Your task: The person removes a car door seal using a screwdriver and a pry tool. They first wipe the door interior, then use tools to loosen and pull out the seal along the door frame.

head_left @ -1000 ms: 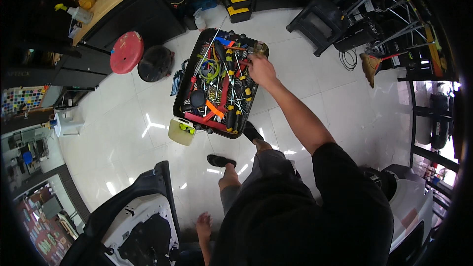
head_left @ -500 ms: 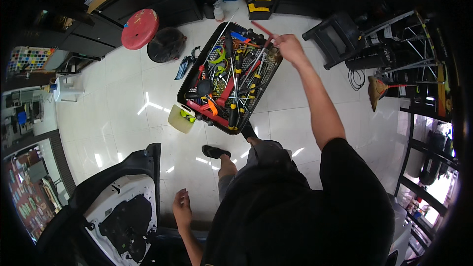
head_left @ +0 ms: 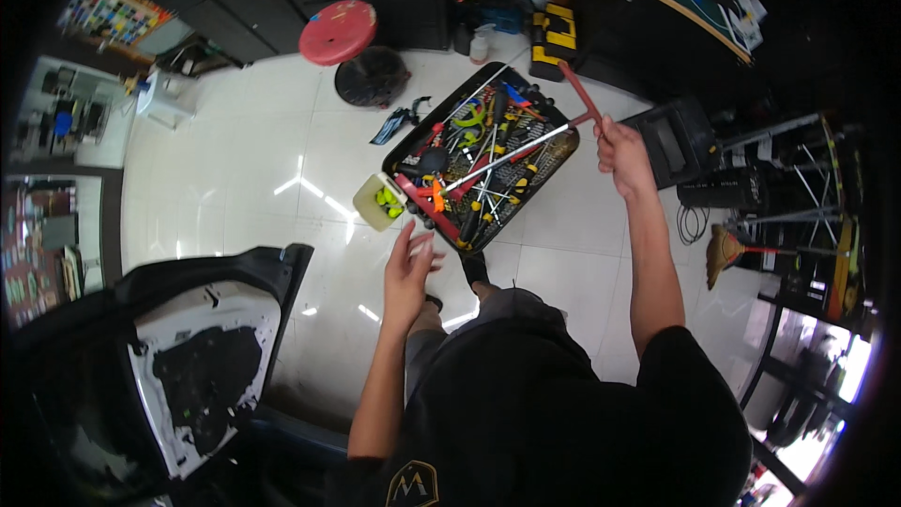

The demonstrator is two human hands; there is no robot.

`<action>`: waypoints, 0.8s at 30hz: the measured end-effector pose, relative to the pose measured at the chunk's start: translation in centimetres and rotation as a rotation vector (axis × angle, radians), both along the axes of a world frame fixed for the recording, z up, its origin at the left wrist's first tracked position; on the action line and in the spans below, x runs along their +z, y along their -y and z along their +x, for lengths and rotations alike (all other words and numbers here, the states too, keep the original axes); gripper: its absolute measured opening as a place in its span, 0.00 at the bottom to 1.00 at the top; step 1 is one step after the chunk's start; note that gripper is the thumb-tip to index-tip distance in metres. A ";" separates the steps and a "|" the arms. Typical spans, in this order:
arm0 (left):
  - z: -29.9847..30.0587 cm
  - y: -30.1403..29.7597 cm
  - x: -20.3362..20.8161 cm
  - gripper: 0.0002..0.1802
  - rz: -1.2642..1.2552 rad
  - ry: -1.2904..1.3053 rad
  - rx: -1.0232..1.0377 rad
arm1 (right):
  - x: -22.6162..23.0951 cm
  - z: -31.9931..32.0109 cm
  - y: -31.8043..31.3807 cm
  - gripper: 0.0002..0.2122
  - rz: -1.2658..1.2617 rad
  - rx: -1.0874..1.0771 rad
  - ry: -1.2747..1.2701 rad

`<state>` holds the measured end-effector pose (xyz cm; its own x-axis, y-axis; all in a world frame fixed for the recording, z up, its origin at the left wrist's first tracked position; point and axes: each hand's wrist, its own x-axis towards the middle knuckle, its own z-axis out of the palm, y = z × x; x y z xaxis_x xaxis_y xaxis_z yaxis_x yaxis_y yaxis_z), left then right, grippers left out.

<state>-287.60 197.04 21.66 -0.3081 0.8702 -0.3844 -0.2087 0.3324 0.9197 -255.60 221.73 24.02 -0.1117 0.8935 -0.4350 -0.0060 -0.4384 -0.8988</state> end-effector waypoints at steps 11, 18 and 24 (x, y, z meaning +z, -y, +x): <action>-4.9 19.3 -6.7 0.23 -0.161 0.170 0.341 | -9.7 -8.7 24.1 0.16 -0.228 0.372 -0.189; -4.2 25.5 -8.7 0.27 -0.495 0.185 -0.190 | -9.2 -7.4 27.3 0.11 0.082 0.548 0.262; 0.8 17.9 -7.8 0.22 -0.358 0.101 -0.373 | -12.6 -3.3 17.5 0.13 0.116 0.614 0.747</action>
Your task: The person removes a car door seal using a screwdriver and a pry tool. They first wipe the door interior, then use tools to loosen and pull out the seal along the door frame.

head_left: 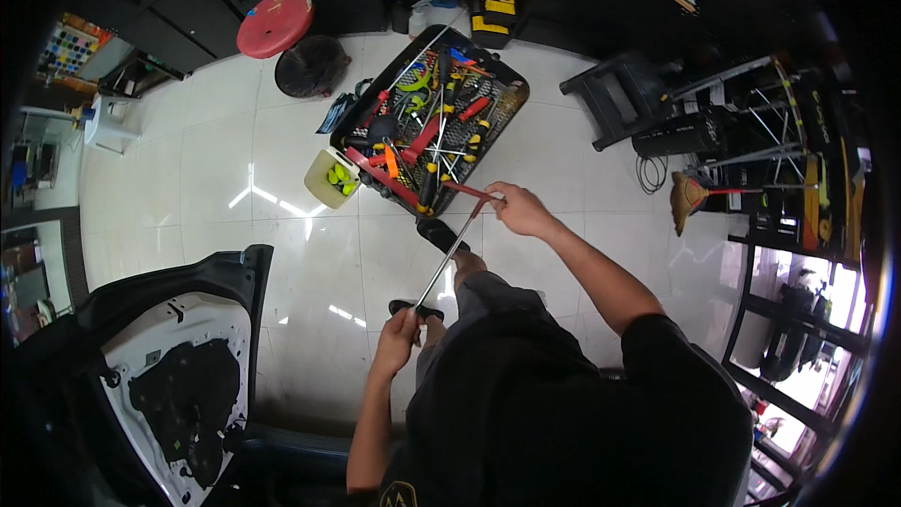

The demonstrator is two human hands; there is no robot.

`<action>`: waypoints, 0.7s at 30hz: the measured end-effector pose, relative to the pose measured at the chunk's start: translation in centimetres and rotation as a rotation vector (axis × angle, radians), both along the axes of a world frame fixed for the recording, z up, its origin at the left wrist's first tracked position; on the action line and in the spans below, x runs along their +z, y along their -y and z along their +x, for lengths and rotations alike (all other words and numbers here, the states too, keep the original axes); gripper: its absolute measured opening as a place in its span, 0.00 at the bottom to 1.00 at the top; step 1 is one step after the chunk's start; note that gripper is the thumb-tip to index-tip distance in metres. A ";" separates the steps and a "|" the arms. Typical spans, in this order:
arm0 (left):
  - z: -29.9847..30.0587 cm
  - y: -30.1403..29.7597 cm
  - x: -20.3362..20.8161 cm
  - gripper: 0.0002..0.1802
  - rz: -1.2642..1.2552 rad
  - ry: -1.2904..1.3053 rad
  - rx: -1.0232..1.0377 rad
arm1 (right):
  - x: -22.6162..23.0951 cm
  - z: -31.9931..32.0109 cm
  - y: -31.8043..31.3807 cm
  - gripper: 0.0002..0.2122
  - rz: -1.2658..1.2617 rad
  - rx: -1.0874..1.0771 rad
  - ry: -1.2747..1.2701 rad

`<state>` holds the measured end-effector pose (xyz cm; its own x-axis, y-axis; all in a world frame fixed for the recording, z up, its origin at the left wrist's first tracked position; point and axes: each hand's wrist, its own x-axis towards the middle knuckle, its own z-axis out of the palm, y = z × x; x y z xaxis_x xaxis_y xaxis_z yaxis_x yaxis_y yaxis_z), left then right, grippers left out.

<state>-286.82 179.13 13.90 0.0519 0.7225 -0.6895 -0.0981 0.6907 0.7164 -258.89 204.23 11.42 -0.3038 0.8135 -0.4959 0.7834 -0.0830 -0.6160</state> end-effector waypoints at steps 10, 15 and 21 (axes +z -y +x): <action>6.0 -14.5 2.0 0.16 0.133 -0.448 -0.094 | 0.9 -2.5 -16.7 0.09 0.055 0.238 -0.054; 6.4 -13.8 3.2 0.15 0.094 -0.730 -0.283 | -5.5 -11.5 -21.9 0.14 0.610 0.837 -0.094; 7.3 -13.1 3.3 0.12 0.059 -0.652 -0.255 | -9.8 -17.0 -24.8 0.04 0.233 1.402 0.210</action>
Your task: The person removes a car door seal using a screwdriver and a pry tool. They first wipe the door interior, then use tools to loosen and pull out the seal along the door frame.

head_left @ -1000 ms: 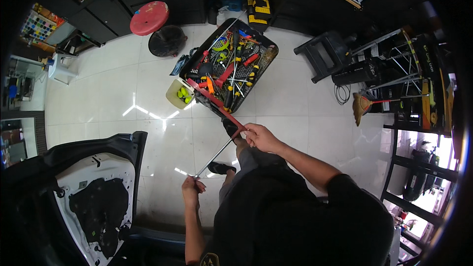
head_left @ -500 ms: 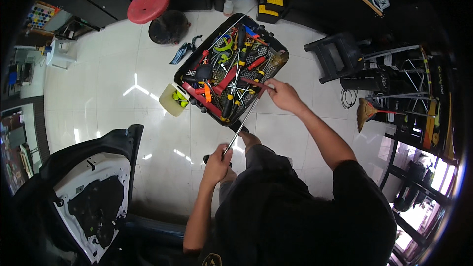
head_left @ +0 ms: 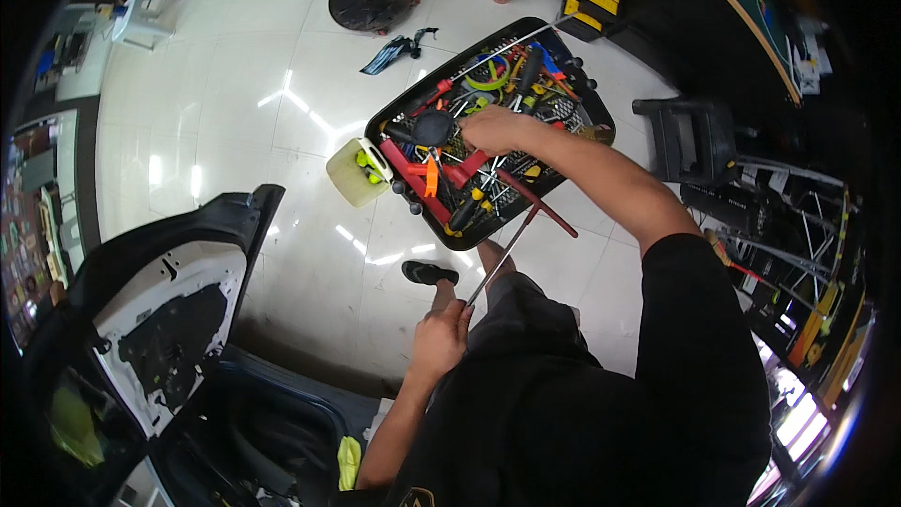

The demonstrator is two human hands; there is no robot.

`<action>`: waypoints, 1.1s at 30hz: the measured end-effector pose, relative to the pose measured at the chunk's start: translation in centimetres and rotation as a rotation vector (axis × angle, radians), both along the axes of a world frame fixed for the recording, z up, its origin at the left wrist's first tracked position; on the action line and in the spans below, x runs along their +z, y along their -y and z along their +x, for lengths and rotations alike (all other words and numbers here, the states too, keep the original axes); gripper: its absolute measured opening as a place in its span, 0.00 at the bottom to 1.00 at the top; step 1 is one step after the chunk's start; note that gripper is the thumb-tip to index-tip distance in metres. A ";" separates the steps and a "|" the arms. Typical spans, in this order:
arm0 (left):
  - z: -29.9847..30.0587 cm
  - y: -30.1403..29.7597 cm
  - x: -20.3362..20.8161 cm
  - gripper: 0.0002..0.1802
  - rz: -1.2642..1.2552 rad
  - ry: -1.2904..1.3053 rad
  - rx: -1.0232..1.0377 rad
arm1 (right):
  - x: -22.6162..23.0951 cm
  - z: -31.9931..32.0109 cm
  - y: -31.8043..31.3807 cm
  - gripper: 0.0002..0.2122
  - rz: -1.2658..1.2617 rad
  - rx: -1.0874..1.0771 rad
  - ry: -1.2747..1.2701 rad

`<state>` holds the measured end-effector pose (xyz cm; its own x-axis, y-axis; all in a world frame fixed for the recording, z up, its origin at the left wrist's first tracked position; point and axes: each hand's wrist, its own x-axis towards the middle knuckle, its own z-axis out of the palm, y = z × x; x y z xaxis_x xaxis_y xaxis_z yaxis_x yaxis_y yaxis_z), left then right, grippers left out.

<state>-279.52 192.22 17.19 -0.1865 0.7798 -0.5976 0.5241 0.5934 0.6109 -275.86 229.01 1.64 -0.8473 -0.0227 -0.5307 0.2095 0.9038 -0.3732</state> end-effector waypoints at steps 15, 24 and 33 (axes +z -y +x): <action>0.9 0.4 -1.6 0.12 0.065 0.114 0.049 | 0.4 -1.0 -0.1 0.07 -0.045 0.198 0.041; 1.8 0.7 -2.2 0.11 0.096 0.063 0.104 | 1.1 -0.6 -0.8 0.10 -0.044 -0.108 -0.176; -0.2 -0.7 -1.8 0.14 -0.142 0.106 0.066 | 6.3 5.9 -2.6 0.08 -0.251 -0.735 -0.439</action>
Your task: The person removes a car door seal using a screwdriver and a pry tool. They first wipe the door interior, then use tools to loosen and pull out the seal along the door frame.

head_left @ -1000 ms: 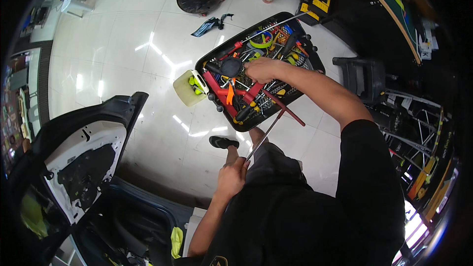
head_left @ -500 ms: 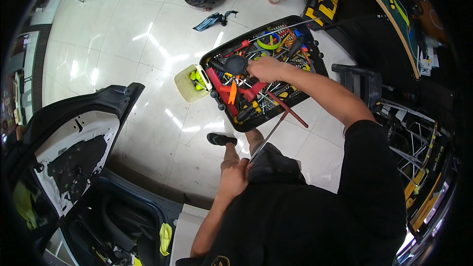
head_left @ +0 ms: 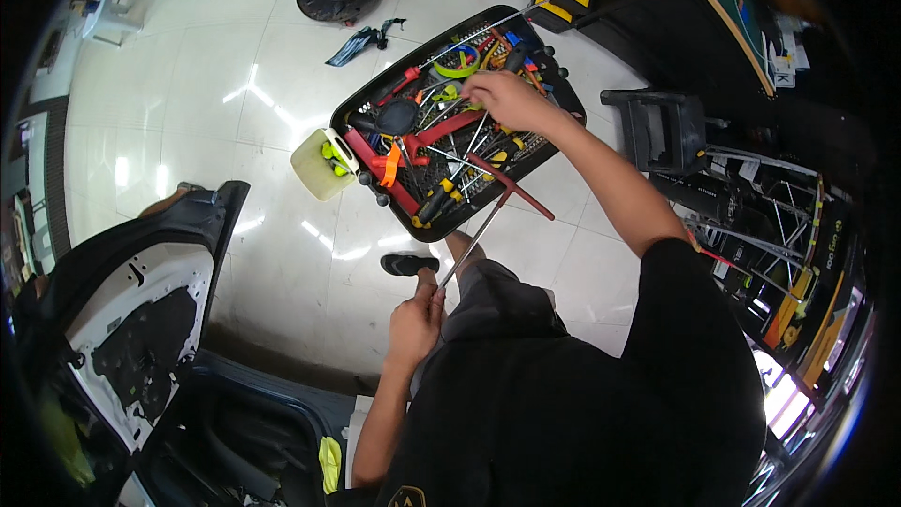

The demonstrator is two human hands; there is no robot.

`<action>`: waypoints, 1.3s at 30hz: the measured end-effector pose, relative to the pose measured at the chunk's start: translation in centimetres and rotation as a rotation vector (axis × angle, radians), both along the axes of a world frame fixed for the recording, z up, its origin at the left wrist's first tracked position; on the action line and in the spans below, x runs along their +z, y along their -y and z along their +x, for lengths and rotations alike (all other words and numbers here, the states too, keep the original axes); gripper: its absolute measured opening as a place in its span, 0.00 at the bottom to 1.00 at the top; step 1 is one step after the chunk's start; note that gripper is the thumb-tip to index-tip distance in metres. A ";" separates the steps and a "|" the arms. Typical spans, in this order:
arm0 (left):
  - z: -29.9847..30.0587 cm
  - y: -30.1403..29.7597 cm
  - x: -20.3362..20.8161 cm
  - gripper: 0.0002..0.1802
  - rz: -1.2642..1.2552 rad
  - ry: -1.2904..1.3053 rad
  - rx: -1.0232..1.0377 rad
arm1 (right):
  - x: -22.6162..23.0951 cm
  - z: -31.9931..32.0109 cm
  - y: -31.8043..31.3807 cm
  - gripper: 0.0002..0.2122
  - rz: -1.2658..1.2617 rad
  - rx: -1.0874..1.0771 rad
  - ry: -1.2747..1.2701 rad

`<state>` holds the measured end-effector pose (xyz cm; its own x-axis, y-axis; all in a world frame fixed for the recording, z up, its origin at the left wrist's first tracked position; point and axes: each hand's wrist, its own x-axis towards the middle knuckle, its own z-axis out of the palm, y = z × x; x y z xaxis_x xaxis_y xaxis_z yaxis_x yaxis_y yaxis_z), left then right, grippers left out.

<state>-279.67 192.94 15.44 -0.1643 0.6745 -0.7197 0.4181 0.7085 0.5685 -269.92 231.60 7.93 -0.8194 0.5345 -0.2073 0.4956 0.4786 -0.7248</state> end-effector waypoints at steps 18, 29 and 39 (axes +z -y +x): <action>-0.6 -0.5 -0.3 0.18 0.226 -0.178 0.118 | 1.0 14.8 17.0 0.16 -0.598 -0.692 -0.080; -1.7 -11.3 -8.6 0.12 0.416 0.054 0.260 | 7.1 12.4 4.9 0.14 0.007 -0.688 -0.113; -5.0 -4.2 -3.7 0.14 0.397 -0.133 0.252 | -2.0 7.3 9.3 0.19 0.340 -0.349 0.134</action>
